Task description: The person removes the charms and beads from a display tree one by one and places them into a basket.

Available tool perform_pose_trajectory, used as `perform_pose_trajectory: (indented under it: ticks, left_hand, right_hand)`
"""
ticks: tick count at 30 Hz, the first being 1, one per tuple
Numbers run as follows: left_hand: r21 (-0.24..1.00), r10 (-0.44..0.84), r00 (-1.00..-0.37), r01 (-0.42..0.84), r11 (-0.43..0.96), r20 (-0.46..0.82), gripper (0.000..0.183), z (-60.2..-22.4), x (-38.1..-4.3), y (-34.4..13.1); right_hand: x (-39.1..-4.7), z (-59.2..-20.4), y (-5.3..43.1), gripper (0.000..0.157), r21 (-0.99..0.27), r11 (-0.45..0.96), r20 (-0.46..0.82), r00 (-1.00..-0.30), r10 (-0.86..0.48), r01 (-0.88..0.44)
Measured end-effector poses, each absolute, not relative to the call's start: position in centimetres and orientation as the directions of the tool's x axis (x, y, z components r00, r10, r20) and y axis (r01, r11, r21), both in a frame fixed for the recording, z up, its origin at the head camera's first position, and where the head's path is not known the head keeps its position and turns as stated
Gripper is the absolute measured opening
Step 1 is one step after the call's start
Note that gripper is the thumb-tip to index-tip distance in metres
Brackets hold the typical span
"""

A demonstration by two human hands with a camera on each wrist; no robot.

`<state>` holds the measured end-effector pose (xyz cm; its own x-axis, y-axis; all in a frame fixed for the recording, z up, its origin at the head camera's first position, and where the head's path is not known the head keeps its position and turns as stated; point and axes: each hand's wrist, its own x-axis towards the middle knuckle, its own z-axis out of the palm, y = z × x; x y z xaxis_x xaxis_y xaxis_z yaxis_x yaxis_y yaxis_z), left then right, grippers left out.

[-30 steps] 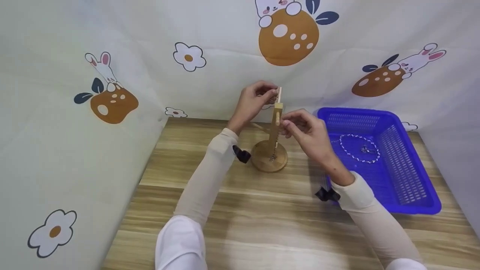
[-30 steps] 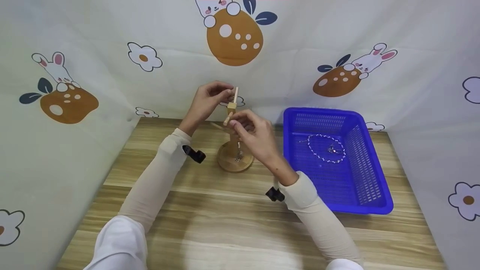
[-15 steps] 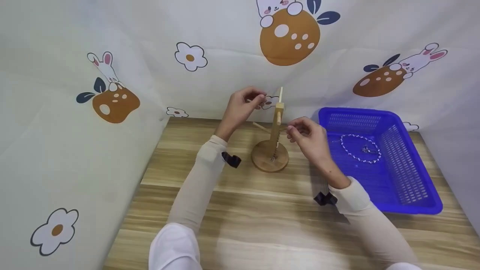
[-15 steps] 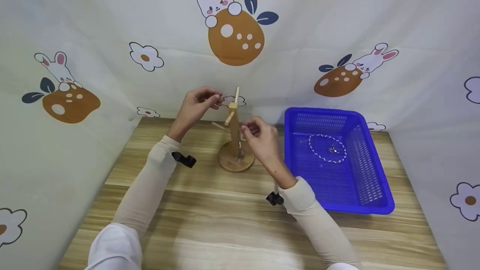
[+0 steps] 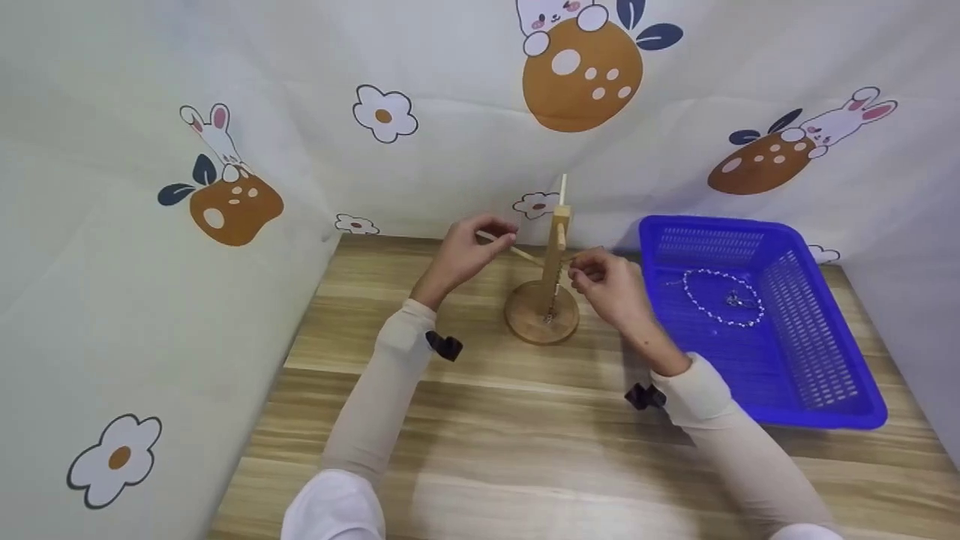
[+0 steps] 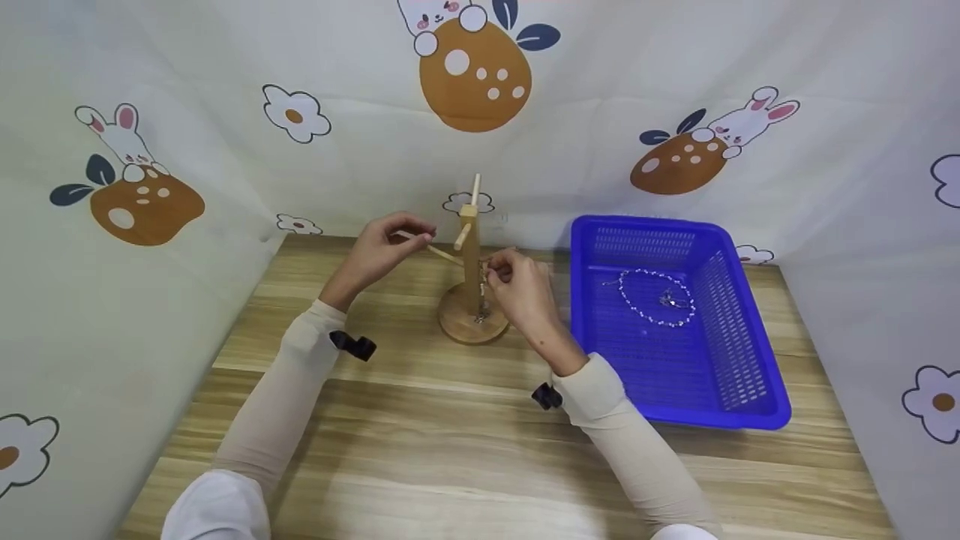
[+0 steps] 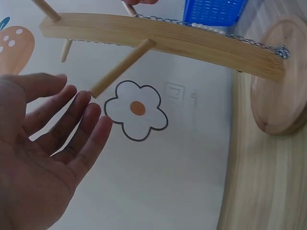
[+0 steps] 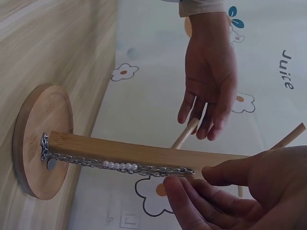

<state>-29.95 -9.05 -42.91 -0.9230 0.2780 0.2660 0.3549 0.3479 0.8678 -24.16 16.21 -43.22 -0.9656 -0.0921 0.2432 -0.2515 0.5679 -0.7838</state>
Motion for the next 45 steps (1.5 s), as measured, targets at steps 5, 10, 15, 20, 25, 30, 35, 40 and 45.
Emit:
perform_pose_trajectory:
  ticks: [5, 10, 15, 20, 25, 30, 35, 40, 45]
  left_hand:
    - [0.872, 0.319, -0.918, 0.346, 0.347, 0.237, 0.025, -44.0, -29.5, -9.2]
    - [0.880, 0.321, -0.916, 0.344, 0.327, 0.238, 0.021, -44.5, -29.3, -9.1]
    - [0.895, 0.316, -0.919, 0.331, 0.298, 0.234, 0.019, -44.8, -29.1, -9.0]
    - [0.908, 0.316, -0.918, 0.327, 0.262, 0.240, 0.016, -45.0, -29.0, -8.8]
    - [0.915, 0.307, -0.921, 0.321, 0.245, 0.241, 0.016, -45.1, -29.0, -8.7]
    - [0.923, 0.306, -0.925, 0.303, 0.238, 0.225, 0.019, -45.2, -29.1, -8.8]
    - [0.923, 0.299, -0.927, 0.303, 0.235, 0.228, 0.018, -45.4, -29.3, -8.9]
    - [0.933, 0.297, -0.930, 0.288, 0.214, 0.219, 0.017, -45.6, -29.4, -8.9]
    - [0.937, 0.295, -0.929, 0.288, 0.199, 0.223, 0.016, -45.6, -29.4, -8.9]
  right_hand:
    - [-24.4, -43.6, 16.0, 0.013, -0.732, 0.630, 0.244, -0.963, -0.114, -0.260]
    - [-24.7, -43.8, 15.8, 0.014, -0.717, 0.651, 0.245, -0.964, -0.100, -0.249]
    - [-25.1, -44.2, 15.6, 0.017, -0.747, 0.626, 0.216, -0.972, -0.092, -0.225]
    - [-25.4, -44.6, 15.5, 0.019, -0.797, 0.576, 0.165, -0.983, -0.079, -0.180]
    - [-25.8, -44.9, 15.4, 0.019, -0.854, 0.496, 0.139, -0.988, -0.072, -0.156]
    - [-26.0, -45.2, 15.2, 0.018, -0.895, 0.429, 0.109, -0.992, -0.065, -0.126]
    - [-26.1, -45.4, 15.1, 0.019, -0.918, 0.383, 0.087, -0.995, -0.052, -0.101]
    - [-26.1, -45.5, 15.0, 0.016, -0.938, 0.338, 0.063, -0.998, -0.031, -0.070]
    - [-26.2, -45.5, 15.0, 0.013, -0.960, 0.275, 0.057, -0.998, -0.013, -0.058]
